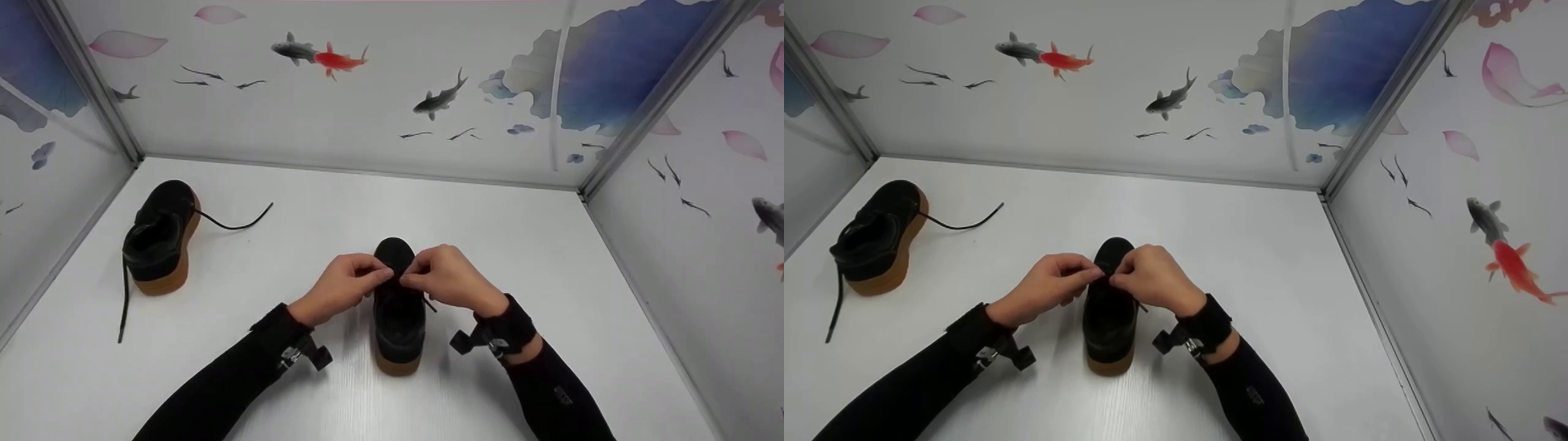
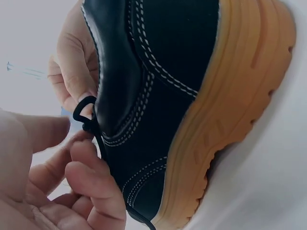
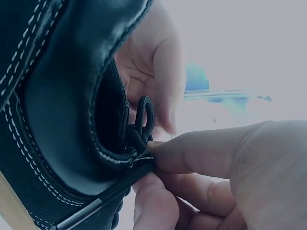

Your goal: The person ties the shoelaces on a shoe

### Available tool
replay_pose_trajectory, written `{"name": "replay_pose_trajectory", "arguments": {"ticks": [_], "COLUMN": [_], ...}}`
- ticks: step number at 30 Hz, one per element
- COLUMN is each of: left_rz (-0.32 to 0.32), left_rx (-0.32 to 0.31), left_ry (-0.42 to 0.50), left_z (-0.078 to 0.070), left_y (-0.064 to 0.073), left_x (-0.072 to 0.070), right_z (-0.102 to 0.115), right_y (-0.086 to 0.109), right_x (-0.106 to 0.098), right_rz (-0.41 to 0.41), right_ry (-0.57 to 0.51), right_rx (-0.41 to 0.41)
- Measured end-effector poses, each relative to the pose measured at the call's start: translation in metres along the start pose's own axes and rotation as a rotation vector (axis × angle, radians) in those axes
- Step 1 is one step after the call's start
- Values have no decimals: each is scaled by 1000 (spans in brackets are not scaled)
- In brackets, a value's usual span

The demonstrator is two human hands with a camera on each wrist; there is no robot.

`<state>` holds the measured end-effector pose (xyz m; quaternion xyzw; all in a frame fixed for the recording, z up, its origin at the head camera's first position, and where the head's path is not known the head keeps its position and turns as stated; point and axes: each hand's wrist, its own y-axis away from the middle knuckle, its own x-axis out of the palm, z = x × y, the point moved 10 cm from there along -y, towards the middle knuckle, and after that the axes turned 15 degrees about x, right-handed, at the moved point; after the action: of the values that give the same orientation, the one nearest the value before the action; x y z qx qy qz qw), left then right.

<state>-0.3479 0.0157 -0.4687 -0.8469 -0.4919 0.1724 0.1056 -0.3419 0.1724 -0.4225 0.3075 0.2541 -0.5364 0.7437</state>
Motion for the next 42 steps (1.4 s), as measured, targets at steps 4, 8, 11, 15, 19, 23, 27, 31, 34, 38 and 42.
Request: {"name": "replay_pose_trajectory", "arguments": {"ticks": [4, 8, 11, 15, 19, 23, 27, 31, 34, 38, 42], "left_rz": [-33, -36, -21, 3, 21, 44, 76, 97, 97, 78, 73], "left_rx": [30, 103, 127, 107, 99, 114, 124, 121, 123, 133, 149], "left_ry": [-43, -171, -181, -126, -127, -138, -138, -125, -132, -172, -192], "left_z": [1, -2, -4, -4, -5, -6, -8, -8, -6, -6, -9], "left_y": [-1, -4, -4, -3, -2, -1, -1, -1, -2, -3, -3], "left_x": [-4, -6, -4, -1, 0, 2, 5, 6, 5, 4, 5], "right_z": [0, 0, 1, 2, 2, 2, 1, 1, 1, 1, 2], "right_y": [0, 0, 0, -1, 0, 0, 0, 0, 0, 0, 0], "right_x": [0, 1, 1, 3, 3, 3, 3, 3, 3, 3, 3], "right_rz": [6, 8, 7, 14, 15, 10, 10, 11, 12, 16, 6], "right_ry": [-1, 1, 2, 10, 22, 27, 31, 29, 24, 23, 35], "right_rx": [-3, -4, -2, 4, 9, 3, -6, -7, -9, -8, -2]}}
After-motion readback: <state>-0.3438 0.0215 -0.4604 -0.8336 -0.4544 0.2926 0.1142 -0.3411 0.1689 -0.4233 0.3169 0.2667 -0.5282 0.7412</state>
